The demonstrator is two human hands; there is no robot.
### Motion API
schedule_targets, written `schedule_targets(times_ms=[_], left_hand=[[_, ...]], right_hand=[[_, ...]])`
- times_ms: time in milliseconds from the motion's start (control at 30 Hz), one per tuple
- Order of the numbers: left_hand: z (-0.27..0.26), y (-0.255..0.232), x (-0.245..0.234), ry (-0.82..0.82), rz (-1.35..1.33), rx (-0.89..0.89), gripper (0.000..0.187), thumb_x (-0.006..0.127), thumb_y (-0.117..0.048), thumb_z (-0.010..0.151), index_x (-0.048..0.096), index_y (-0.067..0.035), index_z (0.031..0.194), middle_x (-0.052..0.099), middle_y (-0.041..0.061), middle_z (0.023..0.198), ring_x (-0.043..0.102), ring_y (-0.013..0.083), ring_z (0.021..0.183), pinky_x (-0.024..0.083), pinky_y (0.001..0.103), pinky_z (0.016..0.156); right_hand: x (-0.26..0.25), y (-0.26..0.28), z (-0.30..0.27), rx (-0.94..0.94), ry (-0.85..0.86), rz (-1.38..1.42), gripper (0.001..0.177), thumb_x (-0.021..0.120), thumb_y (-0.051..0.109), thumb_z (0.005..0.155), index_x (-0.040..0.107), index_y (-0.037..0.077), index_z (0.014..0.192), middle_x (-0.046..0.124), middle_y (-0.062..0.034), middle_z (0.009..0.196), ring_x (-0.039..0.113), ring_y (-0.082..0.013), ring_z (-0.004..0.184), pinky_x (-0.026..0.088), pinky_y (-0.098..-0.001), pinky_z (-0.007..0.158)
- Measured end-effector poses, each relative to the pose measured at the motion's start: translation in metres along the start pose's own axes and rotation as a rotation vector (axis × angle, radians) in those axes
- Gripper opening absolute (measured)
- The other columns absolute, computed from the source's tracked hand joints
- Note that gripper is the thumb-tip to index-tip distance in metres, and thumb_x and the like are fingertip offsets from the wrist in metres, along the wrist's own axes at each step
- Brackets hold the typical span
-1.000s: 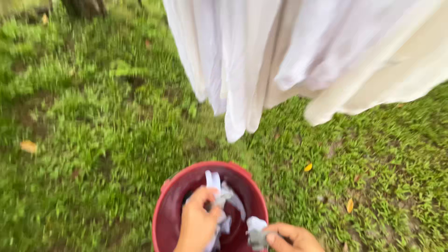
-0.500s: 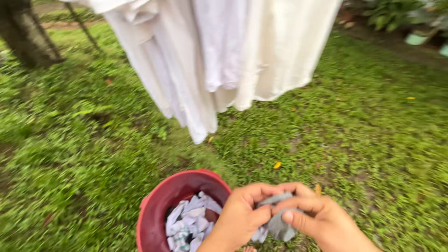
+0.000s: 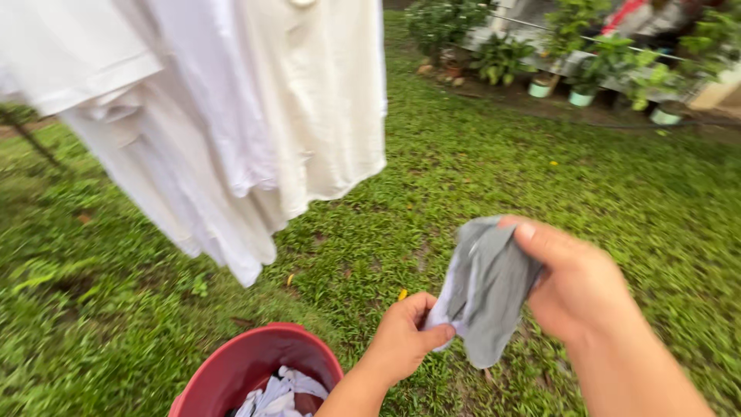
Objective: The person retrieves socks from a red bucket and hangs them on a multi-clip hanger suspended from a clothesline. They repeatedly pick up socks, unfold them, and attach them to the hanger using clips.
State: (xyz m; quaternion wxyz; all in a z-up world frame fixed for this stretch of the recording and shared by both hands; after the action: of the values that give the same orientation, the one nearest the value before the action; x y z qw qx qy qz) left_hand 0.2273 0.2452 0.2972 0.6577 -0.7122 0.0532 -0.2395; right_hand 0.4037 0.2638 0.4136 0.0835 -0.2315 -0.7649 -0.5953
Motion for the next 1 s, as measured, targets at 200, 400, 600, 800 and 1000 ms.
schedule_targets(times_ms=[200, 400, 600, 800, 1000], left_hand=[[0.004, 0.063, 0.013, 0.073, -0.202, -0.108, 0.016, 0.066, -0.010, 0.096, 0.067, 0.000, 0.108, 0.073, 0.003, 0.090, 0.065, 0.0110, 0.079, 0.052, 0.029, 0.076], [0.014, 0.058, 0.040, 0.180, 0.059, -0.055, 0.035, 0.067, -0.019, 0.091, 0.069, 0.002, 0.120, 0.073, 0.008, 0.111, 0.065, 0.0167, 0.104, 0.050, 0.034, 0.097], [0.059, -0.041, 0.065, 0.191, 0.156, 0.099, 0.102, 0.082, -0.038, 0.077, 0.027, -0.010, 0.158, 0.043, 0.016, 0.161, 0.033, 0.0292, 0.154, 0.023, 0.043, 0.118], [0.091, -0.125, 0.118, 0.389, -0.056, 0.386, 0.065, 0.088, -0.022, 0.079, 0.044, -0.012, 0.125, 0.058, 0.017, 0.138, 0.055, 0.0273, 0.129, 0.043, 0.042, 0.113], [0.091, -0.122, 0.138, 0.461, 0.040, 0.411, 0.035, 0.084, -0.009, 0.080, 0.054, -0.011, 0.099, 0.057, -0.005, 0.125, 0.057, 0.0096, 0.111, 0.050, 0.031, 0.098]], right_hand=[[-0.068, 0.036, 0.015, -0.082, -0.262, 0.093, 0.027, 0.058, 0.019, 0.101, 0.068, 0.001, 0.119, 0.072, -0.0089, 0.105, 0.068, -0.0237, 0.095, 0.054, -0.0445, 0.092], [-0.072, 0.030, -0.005, -0.146, -0.198, -0.041, 0.029, 0.060, 0.012, 0.097, 0.070, -0.006, 0.117, 0.074, -0.0140, 0.104, 0.070, -0.0256, 0.094, 0.054, -0.0407, 0.089], [-0.054, 0.035, -0.011, -0.104, -0.065, -0.095, 0.033, 0.064, 0.013, 0.092, 0.072, -0.005, 0.118, 0.076, -0.0132, 0.103, 0.071, -0.0236, 0.091, 0.055, -0.0403, 0.083], [-0.063, 0.046, -0.011, -0.158, -0.058, -0.113, 0.027, 0.069, 0.013, 0.090, 0.073, -0.002, 0.112, 0.075, -0.0108, 0.099, 0.068, -0.0198, 0.086, 0.053, -0.0376, 0.078], [-0.071, 0.049, -0.018, -0.197, -0.027, -0.117, 0.024, 0.072, 0.011, 0.086, 0.073, -0.001, 0.106, 0.075, -0.0093, 0.097, 0.068, -0.0196, 0.089, 0.052, -0.0372, 0.081]])
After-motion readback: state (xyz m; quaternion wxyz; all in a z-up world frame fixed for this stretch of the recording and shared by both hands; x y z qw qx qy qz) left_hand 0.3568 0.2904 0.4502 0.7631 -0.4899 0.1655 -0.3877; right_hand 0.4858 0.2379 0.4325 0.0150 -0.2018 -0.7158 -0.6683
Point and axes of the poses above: each hand's wrist, its own z-axis towards the middle knuckle, its own x-axis out of the palm, y = z × x, the point moved 10 cm from there along z, towards the middle knuckle
